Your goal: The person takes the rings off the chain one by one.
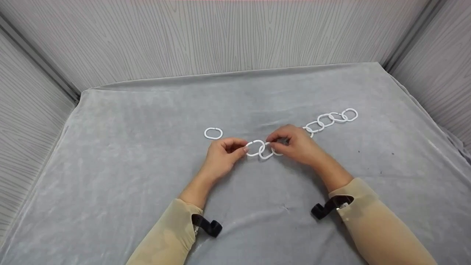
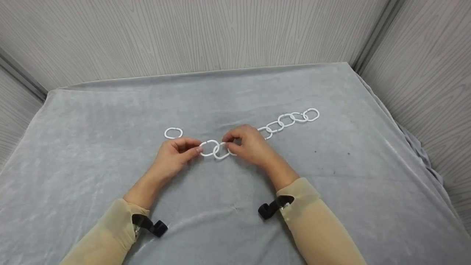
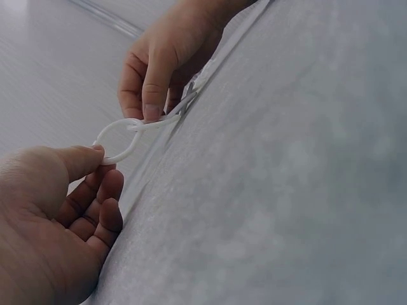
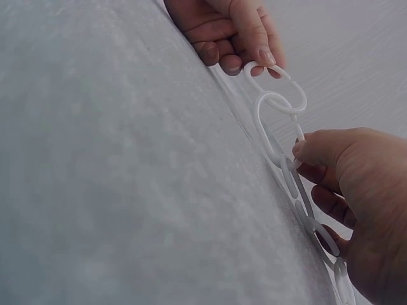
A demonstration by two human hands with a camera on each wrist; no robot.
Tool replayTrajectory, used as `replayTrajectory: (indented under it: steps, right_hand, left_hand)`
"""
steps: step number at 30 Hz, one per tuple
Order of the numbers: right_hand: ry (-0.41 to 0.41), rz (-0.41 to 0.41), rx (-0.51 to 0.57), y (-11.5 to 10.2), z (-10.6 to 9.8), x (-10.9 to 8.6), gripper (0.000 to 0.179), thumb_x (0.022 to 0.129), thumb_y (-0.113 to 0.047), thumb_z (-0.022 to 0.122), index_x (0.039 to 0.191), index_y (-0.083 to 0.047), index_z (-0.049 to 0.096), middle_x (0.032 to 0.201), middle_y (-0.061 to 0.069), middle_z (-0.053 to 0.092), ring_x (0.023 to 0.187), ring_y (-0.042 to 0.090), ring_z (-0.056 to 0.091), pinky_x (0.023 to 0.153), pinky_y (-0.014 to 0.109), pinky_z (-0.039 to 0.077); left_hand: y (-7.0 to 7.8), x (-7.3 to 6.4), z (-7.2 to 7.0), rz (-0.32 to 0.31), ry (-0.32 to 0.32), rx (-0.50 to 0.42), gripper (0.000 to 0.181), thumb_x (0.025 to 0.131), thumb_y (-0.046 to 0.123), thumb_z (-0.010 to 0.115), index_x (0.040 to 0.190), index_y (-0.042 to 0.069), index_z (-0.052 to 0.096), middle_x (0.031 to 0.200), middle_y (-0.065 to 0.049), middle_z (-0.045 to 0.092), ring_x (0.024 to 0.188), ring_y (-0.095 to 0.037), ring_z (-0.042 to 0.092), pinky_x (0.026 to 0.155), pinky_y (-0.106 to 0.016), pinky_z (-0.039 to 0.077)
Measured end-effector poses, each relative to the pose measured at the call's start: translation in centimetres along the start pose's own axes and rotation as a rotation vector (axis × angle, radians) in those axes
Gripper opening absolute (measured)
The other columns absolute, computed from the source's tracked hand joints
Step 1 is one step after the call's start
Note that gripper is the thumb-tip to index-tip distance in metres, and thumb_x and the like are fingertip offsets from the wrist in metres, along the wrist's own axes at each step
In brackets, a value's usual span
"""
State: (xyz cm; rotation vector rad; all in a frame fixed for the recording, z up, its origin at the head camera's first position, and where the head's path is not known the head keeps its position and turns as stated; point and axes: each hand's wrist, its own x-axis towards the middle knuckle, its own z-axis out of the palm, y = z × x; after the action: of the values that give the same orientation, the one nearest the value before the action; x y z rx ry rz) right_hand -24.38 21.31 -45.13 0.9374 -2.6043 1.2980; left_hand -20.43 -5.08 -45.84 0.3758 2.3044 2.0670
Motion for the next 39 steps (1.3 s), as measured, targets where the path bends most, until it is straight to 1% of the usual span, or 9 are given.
replayTrajectory:
  steps: [4, 8, 13, 16, 20, 25, 34, 39]
  right_hand:
    - [0.001, 0.034, 0.007, -0.1, 0.0, 0.1, 0.013, 0.092, -0.006, 0.079, 0.105, -0.008, 0.081, 0.098, 0.002, 0.076, 0.095, 0.022, 0.066, 0.084, 0.034, 0.050]
    - [-0.002, 0.065, 0.022, -0.3, -0.1, 0.0, 0.010, 0.092, -0.005, 0.079, 0.102, -0.007, 0.080, 0.098, 0.003, 0.075, 0.095, 0.021, 0.065, 0.084, 0.032, 0.050]
    - [-0.004, 0.060, 0.019, -0.4, -0.1, 0.0, 0.008, 0.092, -0.005, 0.080, 0.099, -0.008, 0.080, 0.097, 0.002, 0.075, 0.095, 0.020, 0.066, 0.086, 0.032, 0.050]
    - [-0.010, 0.061, 0.009, -0.5, -0.2, 0.0, 0.009, 0.092, -0.005, 0.080, 0.100, -0.009, 0.081, 0.098, 0.001, 0.076, 0.096, 0.020, 0.066, 0.088, 0.034, 0.051]
    - [-0.024, 0.060, 0.005, -0.6, -0.3, 0.0, 0.009, 0.092, -0.005, 0.080, 0.100, -0.009, 0.082, 0.098, 0.001, 0.077, 0.097, 0.019, 0.067, 0.088, 0.035, 0.052]
    - [-0.037, 0.052, 0.014, -0.6, -0.2, 0.0, 0.011, 0.092, -0.004, 0.080, 0.100, -0.010, 0.082, 0.098, 0.000, 0.077, 0.097, 0.019, 0.067, 0.089, 0.037, 0.053]
    - [-0.048, 0.046, 0.043, -0.7, -0.3, -0.1, 0.011, 0.093, -0.004, 0.078, 0.100, -0.011, 0.082, 0.097, -0.002, 0.077, 0.096, 0.018, 0.066, 0.089, 0.032, 0.050]
    - [-0.054, 0.044, 0.047, -1.1, -0.5, 0.0, 0.012, 0.093, -0.004, 0.078, 0.101, -0.011, 0.082, 0.098, -0.001, 0.076, 0.097, 0.018, 0.067, 0.088, 0.032, 0.051]
  left_hand:
    - [0.1, 0.0, 0.0, 0.003, 0.012, 0.020, 0.017, 0.091, 0.001, 0.079, 0.107, -0.006, 0.079, 0.091, -0.004, 0.076, 0.079, -0.010, 0.064, 0.072, -0.021, 0.052]
    - [0.2, 0.0, 0.1, 0.005, 0.016, 0.020, 0.017, 0.091, 0.001, 0.079, 0.107, -0.007, 0.079, 0.091, -0.005, 0.076, 0.078, -0.010, 0.064, 0.072, -0.021, 0.051]
    - [0.2, 0.0, 0.1, 0.000, 0.013, 0.017, 0.017, 0.092, 0.000, 0.078, 0.107, -0.008, 0.078, 0.091, -0.004, 0.076, 0.078, -0.010, 0.064, 0.072, -0.022, 0.051]
    - [0.3, 0.1, 0.2, -0.006, 0.009, 0.025, 0.017, 0.092, 0.001, 0.078, 0.108, -0.006, 0.079, 0.092, -0.004, 0.076, 0.080, -0.010, 0.064, 0.073, -0.022, 0.052]
    - [0.4, 0.1, 0.2, 0.000, 0.004, 0.033, 0.016, 0.093, 0.002, 0.078, 0.107, -0.004, 0.080, 0.093, -0.006, 0.077, 0.081, -0.012, 0.064, 0.074, -0.022, 0.051]
    - [0.3, 0.1, 0.3, 0.009, -0.002, 0.039, 0.014, 0.093, 0.002, 0.078, 0.106, -0.002, 0.081, 0.093, -0.005, 0.077, 0.081, -0.011, 0.064, 0.074, -0.022, 0.051]
    - [0.4, 0.1, 0.4, 0.042, -0.031, 0.041, 0.014, 0.094, 0.002, 0.077, 0.107, -0.002, 0.081, 0.098, -0.009, 0.079, 0.082, -0.011, 0.065, 0.075, -0.023, 0.051]
    - [0.5, 0.1, 0.4, 0.048, -0.036, 0.042, 0.014, 0.094, 0.002, 0.077, 0.106, -0.001, 0.081, 0.098, -0.009, 0.079, 0.082, -0.011, 0.065, 0.074, -0.022, 0.051]
